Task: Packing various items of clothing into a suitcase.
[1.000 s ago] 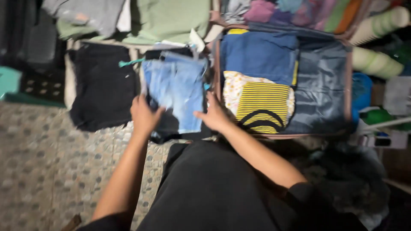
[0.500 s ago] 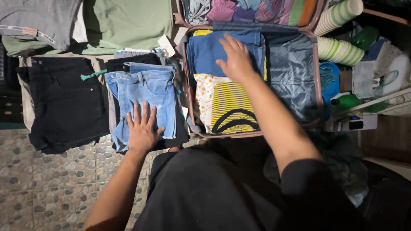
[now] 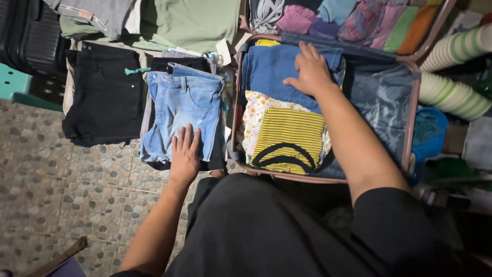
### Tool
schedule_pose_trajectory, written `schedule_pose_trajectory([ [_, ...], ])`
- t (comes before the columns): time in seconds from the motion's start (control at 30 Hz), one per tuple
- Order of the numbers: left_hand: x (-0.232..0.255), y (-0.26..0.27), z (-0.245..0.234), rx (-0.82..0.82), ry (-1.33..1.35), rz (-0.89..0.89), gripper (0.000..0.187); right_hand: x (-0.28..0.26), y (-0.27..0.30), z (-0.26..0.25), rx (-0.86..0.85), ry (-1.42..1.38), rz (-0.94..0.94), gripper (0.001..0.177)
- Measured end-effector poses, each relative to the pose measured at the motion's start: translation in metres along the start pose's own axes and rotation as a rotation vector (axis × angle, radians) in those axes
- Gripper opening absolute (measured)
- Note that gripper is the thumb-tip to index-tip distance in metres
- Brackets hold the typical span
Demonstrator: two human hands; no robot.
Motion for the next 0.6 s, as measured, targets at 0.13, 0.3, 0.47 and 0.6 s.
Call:
schedule_pose_trajectory([
  [0.13, 0.002, -0.008, 0.005, -0.001, 0.058, -0.045, 0.070, -0.006, -0.004, -0.022, 0.026, -0.112, 0.008, 0.085],
  [0.3, 0.003, -0.005, 0.006, 0.013, 0.115, -0.075, 0.070, 0.001, -0.003, -0.008, -0.071, -0.105, 0.010, 0.084],
  [0.47, -0.004, -0.004, 0.017, 0.009, 0.146, -0.101, 0.065, -0.007, 0.002, 0.002, -0.240, -0.225, -0.147, 0.051],
  [0.6, -0.007, -0.005, 0.003, 0.011, 0.216, -0.056, 0.064, -0.027, 0.025, 0.001, -0.372, -0.280, 0.025, 0.061],
])
Point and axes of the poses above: each hand's wrist, its own y-axis away from the middle knuckle, its own z-axis out of the palm, x = y × z, the point moved 8 cm from there along -y, towards the middle knuckle, and after that the axes turned 7 degrees about -y, right-handed, at the moved point
